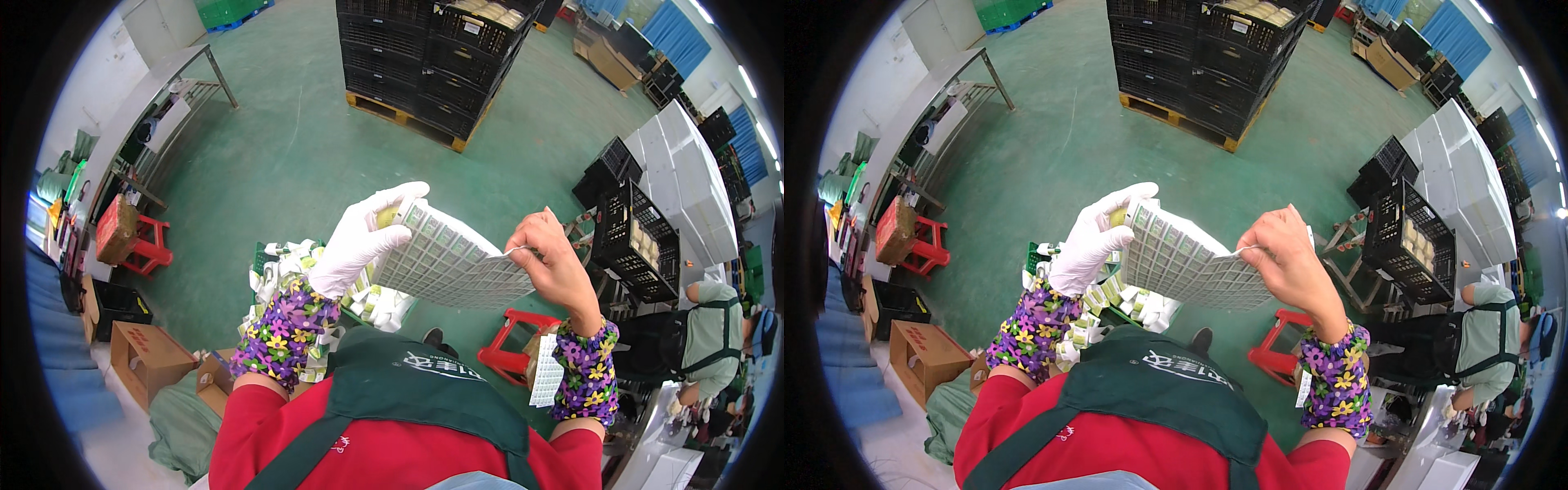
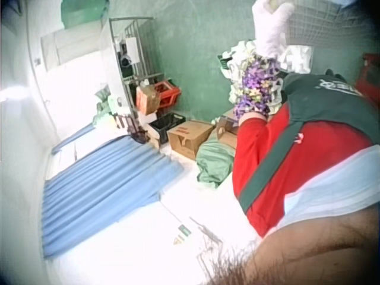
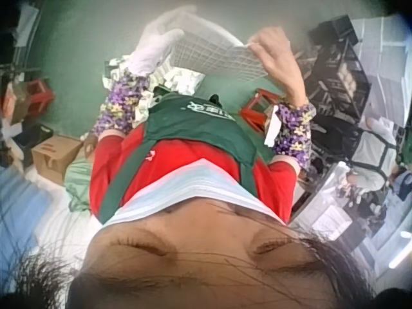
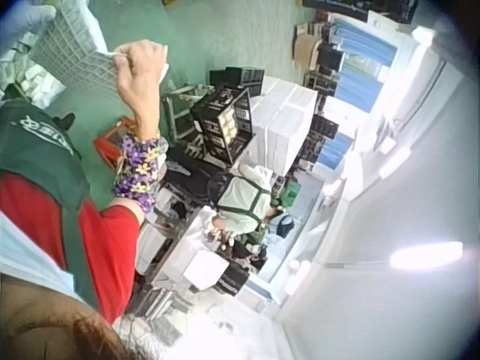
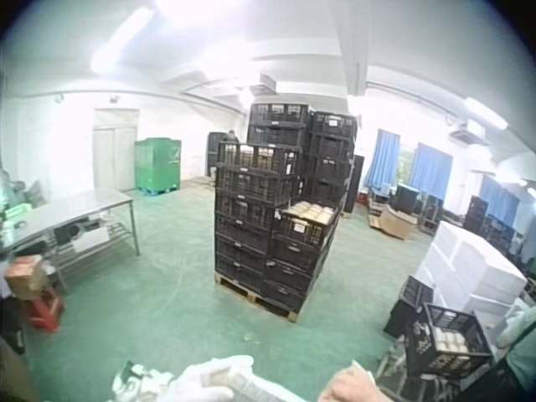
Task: The person labels individual packages by peeling a label from a large sheet and sticking it onto the side of each package before placing them back into a container.
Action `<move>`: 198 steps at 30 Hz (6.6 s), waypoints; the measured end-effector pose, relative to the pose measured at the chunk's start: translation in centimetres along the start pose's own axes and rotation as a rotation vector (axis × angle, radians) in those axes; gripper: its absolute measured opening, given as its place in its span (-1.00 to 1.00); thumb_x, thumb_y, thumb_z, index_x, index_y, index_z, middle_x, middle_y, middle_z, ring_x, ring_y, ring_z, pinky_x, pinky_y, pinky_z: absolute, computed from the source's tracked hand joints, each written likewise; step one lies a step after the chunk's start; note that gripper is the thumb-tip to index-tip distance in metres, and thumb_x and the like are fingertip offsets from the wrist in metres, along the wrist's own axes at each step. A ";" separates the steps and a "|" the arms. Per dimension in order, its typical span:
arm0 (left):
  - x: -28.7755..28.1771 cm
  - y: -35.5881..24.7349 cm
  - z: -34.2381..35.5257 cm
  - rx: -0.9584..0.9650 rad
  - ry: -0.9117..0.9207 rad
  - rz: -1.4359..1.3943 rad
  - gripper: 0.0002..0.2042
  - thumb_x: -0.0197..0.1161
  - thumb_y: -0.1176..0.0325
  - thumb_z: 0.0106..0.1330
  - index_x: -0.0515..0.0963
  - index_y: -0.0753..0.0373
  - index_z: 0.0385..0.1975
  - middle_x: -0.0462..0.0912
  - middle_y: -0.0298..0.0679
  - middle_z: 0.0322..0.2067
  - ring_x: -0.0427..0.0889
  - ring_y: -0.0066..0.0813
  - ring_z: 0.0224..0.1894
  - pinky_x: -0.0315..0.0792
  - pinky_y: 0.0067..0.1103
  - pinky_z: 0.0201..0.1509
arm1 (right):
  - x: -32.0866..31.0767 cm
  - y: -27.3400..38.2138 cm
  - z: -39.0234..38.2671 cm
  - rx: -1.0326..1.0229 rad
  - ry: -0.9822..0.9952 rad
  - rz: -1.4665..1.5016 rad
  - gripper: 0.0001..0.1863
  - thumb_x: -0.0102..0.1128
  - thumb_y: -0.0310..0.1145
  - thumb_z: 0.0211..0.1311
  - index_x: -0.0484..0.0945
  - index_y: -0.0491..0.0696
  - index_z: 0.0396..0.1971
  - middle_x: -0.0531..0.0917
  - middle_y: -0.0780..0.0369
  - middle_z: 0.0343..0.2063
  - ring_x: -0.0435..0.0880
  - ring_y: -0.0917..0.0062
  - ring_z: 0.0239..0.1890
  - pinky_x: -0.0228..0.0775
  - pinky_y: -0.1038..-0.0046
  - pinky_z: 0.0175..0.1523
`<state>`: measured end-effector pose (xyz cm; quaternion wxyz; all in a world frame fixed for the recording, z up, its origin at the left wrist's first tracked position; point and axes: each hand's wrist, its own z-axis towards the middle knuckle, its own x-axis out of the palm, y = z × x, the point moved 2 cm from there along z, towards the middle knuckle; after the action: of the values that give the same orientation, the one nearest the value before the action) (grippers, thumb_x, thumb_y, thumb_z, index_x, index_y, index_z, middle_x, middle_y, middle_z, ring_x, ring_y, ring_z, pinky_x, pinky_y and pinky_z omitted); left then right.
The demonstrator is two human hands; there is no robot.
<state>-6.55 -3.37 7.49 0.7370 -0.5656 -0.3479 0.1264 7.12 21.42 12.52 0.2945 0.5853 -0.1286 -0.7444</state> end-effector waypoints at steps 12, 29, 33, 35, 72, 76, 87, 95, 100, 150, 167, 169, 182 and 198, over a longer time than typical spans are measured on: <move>1.9 1.3 -0.4 -0.081 -0.189 0.164 -0.79 0.25 0.44 0.34 0.59 0.32 -0.07 0.66 -0.31 -0.18 0.58 -0.64 -0.11 0.45 -0.62 0.03 | 2.2 2.4 -0.2 0.078 -0.139 -0.156 -0.80 0.36 -0.38 0.06 0.54 -0.05 -0.34 0.59 0.27 -0.33 0.54 0.35 -0.01 -0.02 -0.06 0.41; 2.5 3.8 -1.0 -0.033 -0.309 0.207 -0.83 0.32 0.46 0.28 0.67 0.35 -0.17 0.72 -0.28 -0.29 0.63 -0.65 -0.24 0.49 -0.65 -0.12 | 4.1 3.0 1.8 0.113 -0.226 0.114 -0.73 0.35 -0.41 0.09 0.60 -0.07 -0.17 0.64 0.19 -0.27 0.62 0.26 -0.17 0.46 0.26 0.06; 3.2 4.0 -1.0 -0.013 -0.307 0.272 -0.81 0.33 0.44 0.28 0.67 0.36 -0.15 0.73 -0.25 -0.26 0.64 -0.59 -0.21 0.49 -0.62 -0.08 | 5.2 3.8 3.0 0.063 -0.260 0.009 -0.77 0.35 -0.47 0.05 0.59 -0.08 -0.24 0.61 0.21 -0.35 0.62 0.28 -0.26 0.48 0.32 -0.16; 3.2 4.1 -1.0 0.016 -0.308 0.314 -0.80 0.33 0.42 0.29 0.67 0.36 -0.15 0.74 -0.25 -0.26 0.65 -0.57 -0.19 0.49 -0.60 -0.07 | 5.5 4.0 3.0 0.035 -0.274 -0.059 -0.81 0.35 -0.49 0.04 0.59 -0.07 -0.30 0.60 0.23 -0.38 0.62 0.30 -0.29 0.47 0.33 -0.17; 2.6 8.2 -6.6 0.496 -0.013 0.979 -0.82 0.43 0.27 0.07 0.69 0.06 -0.32 0.74 -0.33 -0.22 0.67 -0.25 -0.19 0.41 -0.31 -0.06 | 9.4 0.3 4.5 0.834 0.011 1.517 -0.90 0.23 -0.30 0.33 0.51 0.04 -0.33 0.42 0.48 -0.49 0.36 0.82 -0.50 0.64 0.20 -0.08; 1.8 7.3 -6.2 0.609 -0.016 1.085 -0.76 0.45 0.26 -0.07 0.65 0.04 -0.34 0.69 -0.35 -0.04 0.64 -0.22 -0.11 0.42 -0.29 -0.03 | 7.3 -1.1 3.5 0.813 -0.136 1.417 -0.88 0.21 -0.26 0.35 0.50 0.05 -0.31 0.41 0.50 -0.51 0.35 0.82 -0.54 0.58 0.28 -0.08; 2.4 9.7 -7.6 0.350 0.196 0.731 -0.80 0.40 0.25 0.16 0.70 0.05 -0.22 0.67 -0.22 -0.30 0.62 -0.14 -0.18 0.47 -0.35 -0.11 | 6.2 -3.1 8.2 0.501 -0.248 1.645 -0.85 0.17 -0.30 0.40 0.46 0.03 -0.38 0.43 0.42 -0.57 0.16 0.81 -0.67 -0.02 0.74 -0.59; 2.4 7.9 -5.4 0.164 0.065 0.669 -0.88 0.33 0.37 0.26 0.72 0.26 -0.33 0.73 -0.15 -0.41 0.70 -0.24 -0.35 0.53 -0.45 -0.23 | 7.5 -0.1 9.9 0.541 -0.342 1.401 -0.88 0.23 -0.33 0.35 0.51 -0.03 -0.33 0.45 0.44 -0.57 0.27 0.83 -0.60 0.02 0.75 -0.55; 1.3 7.6 -6.2 0.155 -0.138 0.687 -0.88 0.32 0.35 0.27 0.71 0.25 -0.33 0.73 -0.17 -0.40 0.71 -0.26 -0.34 0.53 -0.46 -0.24 | 8.2 2.1 6.5 0.615 -0.310 0.929 -0.85 0.24 -0.36 0.31 0.55 -0.10 -0.43 0.47 0.51 -0.56 0.29 0.91 -0.53 0.10 0.72 -0.44; 1.6 6.3 -5.3 0.325 -0.212 0.861 -0.89 0.40 0.32 0.16 0.72 0.14 -0.35 0.71 -0.22 -0.34 0.66 -0.17 -0.28 0.50 -0.36 -0.20 | 12.3 2.0 4.0 0.607 -0.242 0.709 -0.79 0.22 -0.45 0.22 0.51 -0.15 -0.15 0.56 0.36 -0.41 0.47 0.75 -0.40 0.34 0.63 -0.28; 1.1 8.7 -6.7 0.164 -0.052 0.879 -0.91 0.37 0.32 0.20 0.73 0.14 -0.36 0.69 -0.14 -0.37 0.66 -0.11 -0.26 0.51 -0.33 -0.18 | 9.8 -0.4 6.9 0.674 -0.162 1.047 -0.80 0.17 -0.25 0.40 0.57 -0.09 -0.20 0.59 0.41 -0.32 0.47 0.79 -0.32 0.30 0.68 -0.13; 1.0 7.8 -6.2 0.134 -0.100 0.759 -0.90 0.37 0.33 0.21 0.72 0.17 -0.36 0.69 -0.15 -0.37 0.66 -0.11 -0.26 0.52 -0.35 -0.18 | 9.6 0.0 6.0 0.686 -0.278 0.942 -0.78 0.18 -0.36 0.35 0.53 -0.16 -0.11 0.57 0.34 -0.24 0.50 0.77 -0.30 0.36 0.65 -0.13; 1.4 6.2 -5.6 0.277 -0.135 0.907 -0.88 0.37 0.29 0.20 0.72 0.17 -0.37 0.70 -0.20 -0.42 0.66 -0.14 -0.31 0.50 -0.33 -0.21 | 11.9 2.6 4.2 0.427 -0.159 0.570 -0.66 0.23 -0.54 0.14 0.47 -0.17 -0.05 0.51 0.16 -0.11 0.61 0.53 -0.26 0.45 0.45 -0.06; -2.5 4.8 -4.5 -0.028 -0.480 0.118 -0.77 0.26 0.38 0.37 0.62 0.39 -0.10 0.69 -0.29 -0.27 0.62 -0.59 -0.22 0.49 -0.62 -0.08 | 8.9 2.0 0.2 0.222 -0.011 -0.107 -0.86 0.27 -0.33 0.20 0.58 -0.05 -0.31 0.60 0.27 -0.48 0.60 0.35 -0.25 0.15 -0.06 0.31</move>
<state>-4.40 -6.58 1.65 0.6167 -0.5487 -0.4810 0.2953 6.24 14.58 6.53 0.1872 0.6163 -0.1803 -0.7434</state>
